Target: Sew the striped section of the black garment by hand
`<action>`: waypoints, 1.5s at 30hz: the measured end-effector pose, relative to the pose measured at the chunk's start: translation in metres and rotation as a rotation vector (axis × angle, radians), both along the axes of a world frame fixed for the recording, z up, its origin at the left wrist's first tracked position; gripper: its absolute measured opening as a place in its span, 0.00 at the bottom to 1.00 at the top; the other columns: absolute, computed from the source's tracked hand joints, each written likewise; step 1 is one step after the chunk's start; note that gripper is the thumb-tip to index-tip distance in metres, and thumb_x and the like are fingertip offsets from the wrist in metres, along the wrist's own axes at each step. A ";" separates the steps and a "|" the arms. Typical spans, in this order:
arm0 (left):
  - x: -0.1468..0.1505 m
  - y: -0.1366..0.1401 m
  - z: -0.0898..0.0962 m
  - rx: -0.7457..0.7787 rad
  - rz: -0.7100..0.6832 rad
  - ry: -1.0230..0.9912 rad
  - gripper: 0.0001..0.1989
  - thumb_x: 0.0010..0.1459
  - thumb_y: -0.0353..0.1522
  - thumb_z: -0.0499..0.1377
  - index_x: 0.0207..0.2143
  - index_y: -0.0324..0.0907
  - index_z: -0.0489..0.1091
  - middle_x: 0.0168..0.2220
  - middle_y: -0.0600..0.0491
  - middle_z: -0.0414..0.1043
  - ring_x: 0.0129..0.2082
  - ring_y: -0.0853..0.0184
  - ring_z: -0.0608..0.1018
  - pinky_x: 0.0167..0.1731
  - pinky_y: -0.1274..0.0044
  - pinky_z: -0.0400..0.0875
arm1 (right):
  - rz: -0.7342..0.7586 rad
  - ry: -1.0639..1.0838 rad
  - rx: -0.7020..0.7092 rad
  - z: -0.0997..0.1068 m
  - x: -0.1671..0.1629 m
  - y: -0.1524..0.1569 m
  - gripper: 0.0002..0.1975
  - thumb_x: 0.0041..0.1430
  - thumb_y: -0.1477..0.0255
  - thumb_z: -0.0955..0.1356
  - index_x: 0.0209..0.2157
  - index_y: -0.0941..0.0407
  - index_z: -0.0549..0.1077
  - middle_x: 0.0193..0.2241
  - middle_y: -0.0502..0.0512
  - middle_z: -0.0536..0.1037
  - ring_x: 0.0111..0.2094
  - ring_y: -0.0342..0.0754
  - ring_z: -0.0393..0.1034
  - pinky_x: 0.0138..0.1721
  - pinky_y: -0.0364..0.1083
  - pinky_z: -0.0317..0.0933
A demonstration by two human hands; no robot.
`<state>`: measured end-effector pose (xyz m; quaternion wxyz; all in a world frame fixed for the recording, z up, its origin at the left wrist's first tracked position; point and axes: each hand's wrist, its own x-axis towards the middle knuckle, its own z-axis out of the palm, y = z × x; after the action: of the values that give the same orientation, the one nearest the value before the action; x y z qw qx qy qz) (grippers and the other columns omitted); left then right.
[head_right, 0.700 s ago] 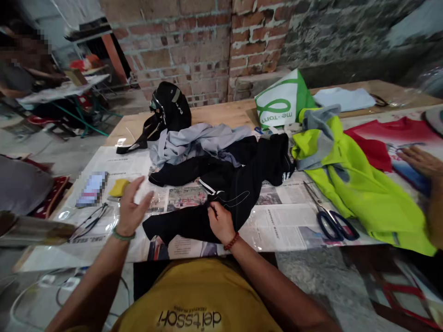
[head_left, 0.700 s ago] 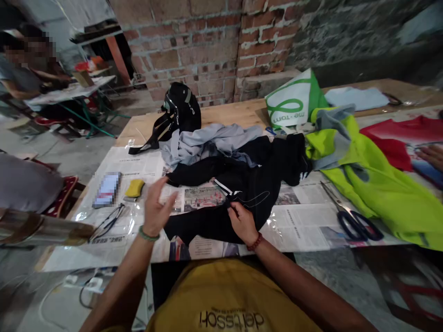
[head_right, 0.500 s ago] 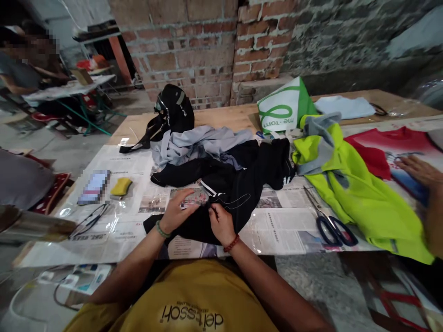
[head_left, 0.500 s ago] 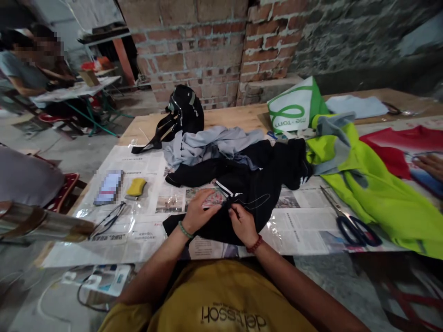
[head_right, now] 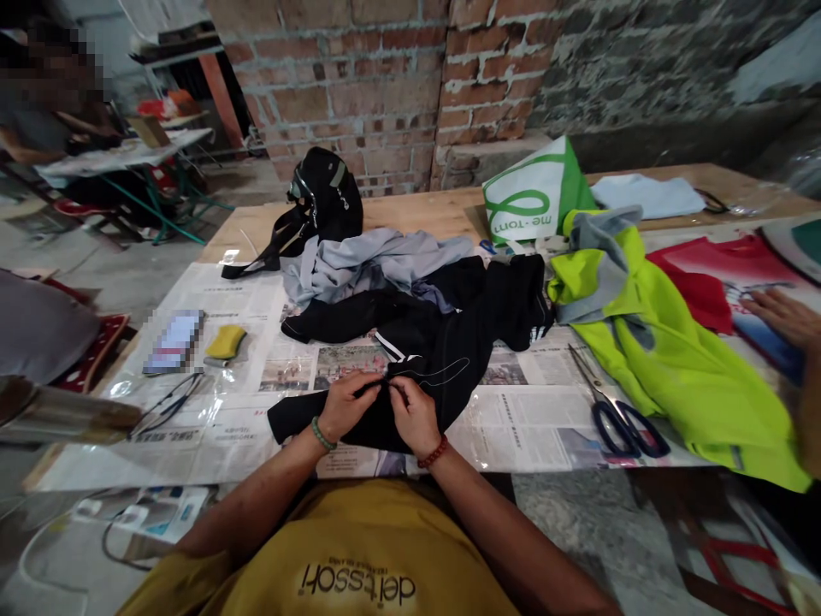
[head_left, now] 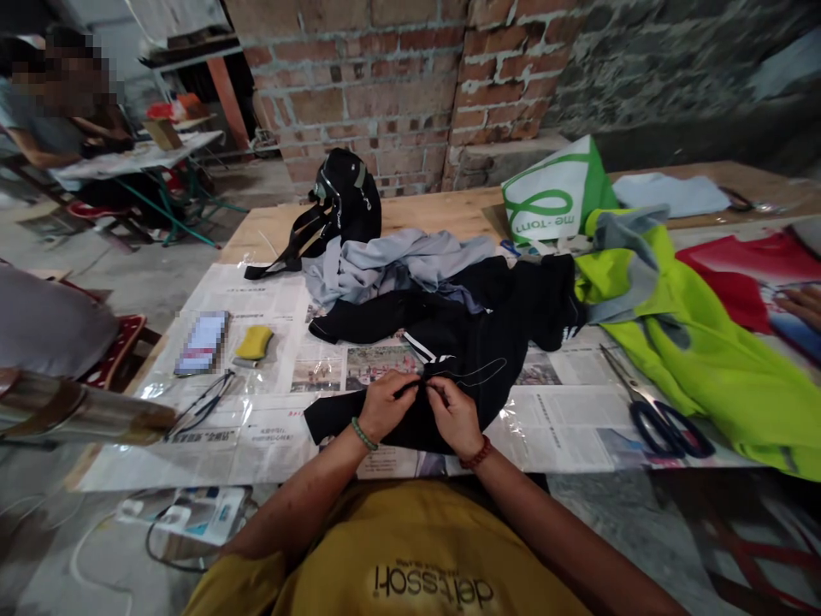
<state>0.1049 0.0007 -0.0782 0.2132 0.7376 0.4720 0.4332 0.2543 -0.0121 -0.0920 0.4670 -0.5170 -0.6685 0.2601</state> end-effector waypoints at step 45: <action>-0.016 -0.002 0.007 0.547 0.168 0.401 0.10 0.59 0.31 0.53 0.37 0.42 0.75 0.17 0.55 0.66 0.20 0.72 0.69 0.26 0.78 0.62 | 0.128 -0.256 0.086 0.048 0.014 0.022 0.09 0.58 0.65 0.64 0.32 0.51 0.76 0.33 0.51 0.78 0.40 0.49 0.70 0.47 0.52 0.55</action>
<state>0.0890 -0.0017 -0.0713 -0.1259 0.7964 0.4300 0.4062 0.2683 0.0097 -0.0436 0.3822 -0.4817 -0.7648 0.1921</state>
